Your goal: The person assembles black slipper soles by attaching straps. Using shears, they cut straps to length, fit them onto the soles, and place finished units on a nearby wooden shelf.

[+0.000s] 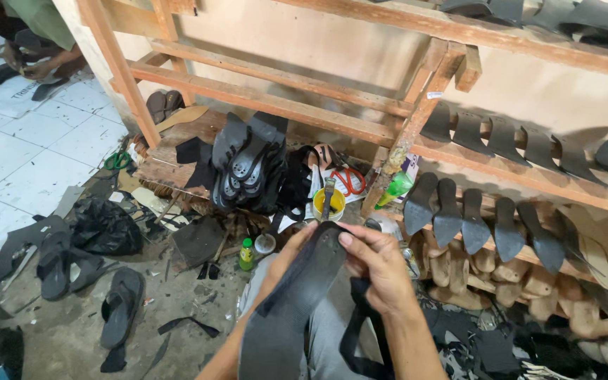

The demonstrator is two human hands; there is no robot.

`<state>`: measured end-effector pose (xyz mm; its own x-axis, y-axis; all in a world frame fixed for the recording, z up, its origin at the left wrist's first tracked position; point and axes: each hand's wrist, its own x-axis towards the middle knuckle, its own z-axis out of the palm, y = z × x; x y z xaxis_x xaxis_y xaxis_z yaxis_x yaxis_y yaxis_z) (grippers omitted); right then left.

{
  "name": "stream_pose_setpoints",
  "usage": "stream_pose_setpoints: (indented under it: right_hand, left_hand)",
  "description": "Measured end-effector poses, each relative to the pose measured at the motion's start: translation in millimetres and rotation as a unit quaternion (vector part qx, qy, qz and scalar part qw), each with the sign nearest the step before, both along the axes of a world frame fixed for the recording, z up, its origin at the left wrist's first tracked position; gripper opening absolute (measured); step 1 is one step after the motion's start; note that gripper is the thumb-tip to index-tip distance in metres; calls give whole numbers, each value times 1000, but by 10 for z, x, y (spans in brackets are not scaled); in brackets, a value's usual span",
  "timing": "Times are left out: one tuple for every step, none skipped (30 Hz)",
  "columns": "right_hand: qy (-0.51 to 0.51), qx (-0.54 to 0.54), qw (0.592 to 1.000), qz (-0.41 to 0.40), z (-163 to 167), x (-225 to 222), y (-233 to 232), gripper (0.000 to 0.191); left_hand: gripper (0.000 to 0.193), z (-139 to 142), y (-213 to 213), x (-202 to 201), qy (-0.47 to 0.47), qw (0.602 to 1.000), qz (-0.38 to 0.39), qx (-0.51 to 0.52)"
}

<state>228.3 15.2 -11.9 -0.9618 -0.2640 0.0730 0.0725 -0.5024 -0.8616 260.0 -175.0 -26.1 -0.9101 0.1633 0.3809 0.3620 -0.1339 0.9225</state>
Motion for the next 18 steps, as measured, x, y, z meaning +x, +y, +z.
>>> stream_pose_setpoints:
  right_hand:
    - [9,77,997,-15,113,-5,106,26]
    - [19,155,987,-25,219,-16,151,25]
    - [78,206,975,-30,321,-29,151,24]
    - [135,256,957,-33,416,-33,127,23]
    - [191,303,933,-34,505,-35,86,21]
    - [197,331,923,-27,583,-37,41,22]
    - [206,357,911,-21,652,-53,2,22]
    - [214,383,898,-15,715,-94,-25,23]
    - [222,386,895,0,766,-145,-27,21]
    - [228,390,892,14,820,-197,21,20]
    - [232,394,889,29,845,-237,71,19]
    - [227,404,886,18,820,-240,94,19]
    - [225,414,882,9,787,-237,129,20]
    - [223,424,878,0,745,-242,148,21]
    - [233,425,875,-17,692,-230,153,21]
    - [239,426,872,-34,638,-198,160,20]
    - [246,426,869,-51,584,-154,157,20]
    - [262,416,868,-66,539,-110,144,21]
  left_hand:
    - [57,-18,-127,-7,-77,991,-81,79]
    - [58,-26,-251,-20,-152,963,-156,157]
    - [62,-21,-338,-42,-221,919,-229,232]
    - [52,-17,-342,-33,-188,948,-198,166]
    - [43,-3,-338,-4,-155,970,-162,98]
    - [38,23,-323,17,-120,984,-125,30]
    - [31,55,-282,47,-126,988,-84,-4]
    - [25,93,-258,71,-131,990,-43,-37]
    - [22,130,-233,89,-137,988,-5,-71]
    - [21,162,-209,105,-140,989,3,-44]
    - [20,187,-199,119,-145,989,9,-17]
    - [19,203,-183,124,-149,989,17,12]
    - [19,212,-180,121,-157,987,35,13]
    - [18,213,-183,110,-164,985,54,14]
    - [18,206,-184,98,-172,982,71,14]
    - [18,195,-194,89,-153,984,83,34]
    - [17,180,-195,77,-134,985,95,53]
    - [17,168,-199,61,-112,985,106,71]
